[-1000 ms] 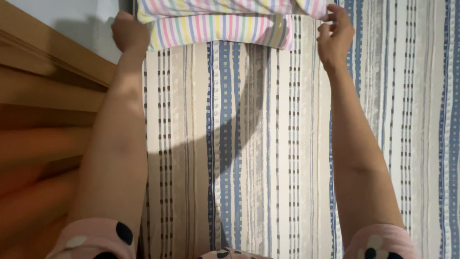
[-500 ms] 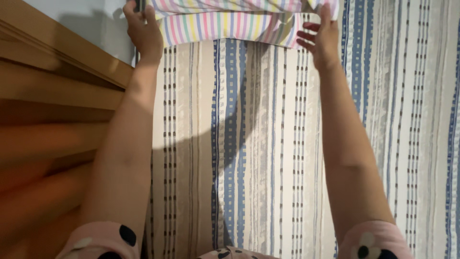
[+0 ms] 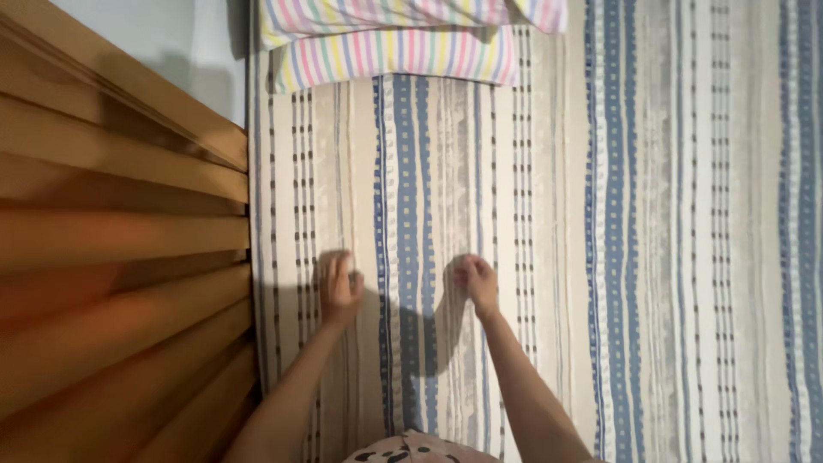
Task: The person picks up pillows from the floor and bed, brushes them with a small whisk broom, and pulls pillowcases onto them by hand. They then arrange the covered pillows and a long cylindrical bolster pillow on the bed.
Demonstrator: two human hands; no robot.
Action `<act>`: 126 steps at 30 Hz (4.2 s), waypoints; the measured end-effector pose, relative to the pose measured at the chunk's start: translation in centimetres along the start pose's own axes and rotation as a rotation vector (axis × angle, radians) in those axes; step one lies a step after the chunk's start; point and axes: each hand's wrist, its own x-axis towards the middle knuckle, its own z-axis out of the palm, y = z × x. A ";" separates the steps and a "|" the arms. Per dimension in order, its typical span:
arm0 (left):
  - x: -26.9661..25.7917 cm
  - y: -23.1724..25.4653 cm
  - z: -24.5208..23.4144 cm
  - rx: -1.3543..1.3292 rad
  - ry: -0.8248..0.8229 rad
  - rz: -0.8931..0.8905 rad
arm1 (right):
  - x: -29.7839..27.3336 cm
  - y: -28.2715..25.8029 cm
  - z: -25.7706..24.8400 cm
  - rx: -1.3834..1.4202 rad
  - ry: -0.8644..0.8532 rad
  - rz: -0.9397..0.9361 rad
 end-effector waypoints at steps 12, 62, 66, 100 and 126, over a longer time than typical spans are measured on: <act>-11.6 2.5 -1.7 0.019 -0.413 -0.113 | -9.3 3.3 -4.1 -0.025 -0.014 0.123; -51.7 44.6 23.2 -0.015 -0.945 0.917 | -61.7 34.1 -56.9 0.705 0.947 -0.002; -56.3 48.5 25.4 0.025 -1.063 1.004 | -66.9 38.2 -57.1 0.815 1.048 0.008; -83.7 54.8 56.8 0.277 -1.617 1.392 | -66.9 70.8 -56.4 1.003 1.491 0.459; -83.0 40.5 83.0 0.599 -1.584 1.420 | -46.7 91.3 -68.3 -0.496 0.701 0.558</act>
